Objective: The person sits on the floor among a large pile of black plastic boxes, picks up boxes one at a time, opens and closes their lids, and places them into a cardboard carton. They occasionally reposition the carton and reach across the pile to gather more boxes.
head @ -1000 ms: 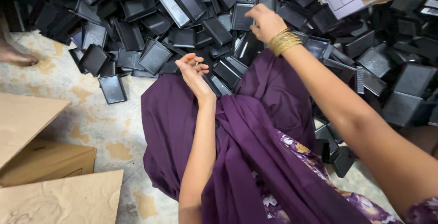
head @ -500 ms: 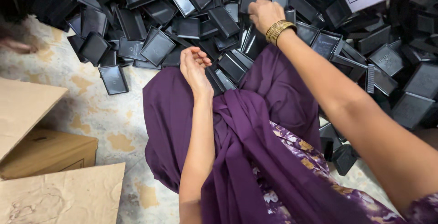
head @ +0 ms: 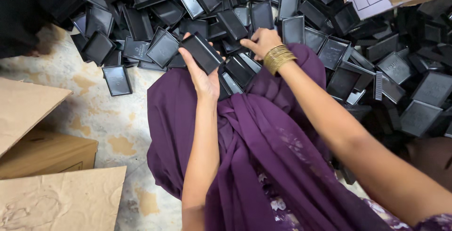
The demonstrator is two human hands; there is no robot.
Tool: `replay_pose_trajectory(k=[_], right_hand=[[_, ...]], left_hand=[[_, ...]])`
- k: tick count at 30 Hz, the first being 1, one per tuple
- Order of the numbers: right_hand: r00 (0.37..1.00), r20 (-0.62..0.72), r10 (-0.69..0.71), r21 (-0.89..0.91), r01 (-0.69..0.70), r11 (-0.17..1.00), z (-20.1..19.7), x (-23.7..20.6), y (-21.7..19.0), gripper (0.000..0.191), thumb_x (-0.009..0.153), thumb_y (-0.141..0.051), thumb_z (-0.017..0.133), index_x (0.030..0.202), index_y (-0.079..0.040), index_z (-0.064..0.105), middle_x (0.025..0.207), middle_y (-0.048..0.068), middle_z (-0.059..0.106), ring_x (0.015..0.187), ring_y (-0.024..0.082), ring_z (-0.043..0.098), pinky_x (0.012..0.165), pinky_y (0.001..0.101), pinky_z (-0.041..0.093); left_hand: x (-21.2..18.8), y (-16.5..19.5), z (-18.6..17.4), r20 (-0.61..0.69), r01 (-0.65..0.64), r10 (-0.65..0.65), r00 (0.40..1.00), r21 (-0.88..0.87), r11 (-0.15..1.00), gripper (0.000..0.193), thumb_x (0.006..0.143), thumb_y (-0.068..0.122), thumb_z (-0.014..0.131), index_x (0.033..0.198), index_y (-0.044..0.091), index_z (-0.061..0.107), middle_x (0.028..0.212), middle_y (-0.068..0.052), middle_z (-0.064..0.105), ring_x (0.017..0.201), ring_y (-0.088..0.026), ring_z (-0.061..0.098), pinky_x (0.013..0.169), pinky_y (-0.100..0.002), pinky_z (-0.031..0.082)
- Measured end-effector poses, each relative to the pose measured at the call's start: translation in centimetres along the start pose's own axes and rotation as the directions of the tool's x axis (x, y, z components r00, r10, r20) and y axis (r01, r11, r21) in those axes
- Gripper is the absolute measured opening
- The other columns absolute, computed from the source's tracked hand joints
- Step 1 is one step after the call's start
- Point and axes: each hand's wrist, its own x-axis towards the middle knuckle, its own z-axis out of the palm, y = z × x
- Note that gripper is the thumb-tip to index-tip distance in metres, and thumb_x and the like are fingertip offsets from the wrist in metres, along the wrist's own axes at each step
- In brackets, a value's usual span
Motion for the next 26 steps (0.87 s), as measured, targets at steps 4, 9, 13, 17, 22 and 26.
replay_pose_trajectory(k=[4, 9, 13, 17, 22, 26], right_hand=[[0.999, -0.038, -0.013, 0.100, 0.016, 0.995, 0.7, 1.4, 1.3, 0.036, 0.087, -0.034, 0.082, 0.090, 0.001, 0.075, 0.073, 0.011, 0.075, 0.061, 0.015, 0.074, 0.062, 0.0259, 0.058], [0.949, -0.206, -0.240, 0.096, 0.264, 0.960, -3.7, -2.8, 3.7, 0.036, 0.084, -0.033, 0.088, 0.091, -0.002, 0.071, 0.096, 0.014, 0.076, 0.086, 0.020, 0.076, 0.077, 0.0310, 0.060], [0.853, -0.245, -0.462, -0.145, 0.438, 0.887, -8.1, -9.0, 5.2, 0.035, 0.081, -0.025, 0.086, 0.090, -0.002, 0.062, 0.130, 0.019, 0.067, 0.107, 0.028, 0.072, 0.087, 0.0383, 0.062], [0.911, 0.037, -0.410, -0.425, 0.386, 0.819, -8.8, -12.6, 4.3, 0.041, 0.071, -0.027, 0.091, 0.094, -0.006, 0.064, 0.112, 0.018, 0.067, 0.111, 0.037, 0.065, 0.096, 0.0471, 0.054], [0.920, -0.210, -0.330, 0.122, 0.360, 0.925, -6.7, -13.3, 1.2, 0.045, 0.084, -0.028, 0.087, 0.113, -0.008, 0.058, 0.118, 0.010, 0.068, 0.115, 0.025, 0.068, 0.105, 0.0412, 0.052], [0.912, -0.273, -0.307, 0.525, 0.409, 0.747, -1.7, -12.2, -2.9, 0.048, 0.086, -0.029, 0.087, 0.116, -0.010, 0.055, 0.123, 0.005, 0.065, 0.116, 0.023, 0.066, 0.102, 0.0387, 0.054]], left_hand=[[0.1, -0.5, -0.4, 0.017, 0.041, -0.040, 0.999, -0.061, 0.997, 0.053, 0.104, 0.059, 0.043, 0.140, 0.020, 0.052, 0.110, -0.011, 0.066, 0.087, -0.024, 0.068, 0.075, -0.042, 0.058], [0.0, -0.4, -1.1, 0.005, 0.037, -0.037, 0.999, -0.079, 0.996, 0.056, 0.107, 0.059, 0.042, 0.140, 0.015, 0.054, 0.110, -0.011, 0.066, 0.087, -0.024, 0.068, 0.076, -0.040, 0.058], [-0.3, -0.4, -0.4, 0.091, 0.020, -0.015, 0.996, -0.055, 0.998, 0.053, 0.107, 0.056, 0.042, 0.142, 0.017, 0.051, 0.109, -0.010, 0.066, 0.086, -0.023, 0.067, 0.074, -0.039, 0.057], [-1.3, -0.8, 1.0, 0.181, 0.053, -0.046, 0.982, -0.035, 0.998, 0.052, 0.110, 0.052, 0.040, 0.145, 0.015, 0.049, 0.114, -0.011, 0.066, 0.093, -0.022, 0.067, 0.081, -0.037, 0.058], [-2.2, -2.1, 1.3, 0.301, -0.003, -0.002, 0.954, 0.016, 1.000, 0.048, 0.114, 0.049, 0.040, 0.147, 0.015, 0.050, 0.124, -0.011, 0.062, 0.105, -0.021, 0.063, 0.093, -0.036, 0.054], [-2.8, -3.7, 1.7, 0.327, -0.076, 0.029, 0.945, 0.131, 0.988, 0.048, 0.114, 0.047, 0.038, 0.148, 0.015, 0.048, 0.149, -0.006, 0.049, 0.141, -0.019, 0.047, 0.121, -0.033, 0.037]])
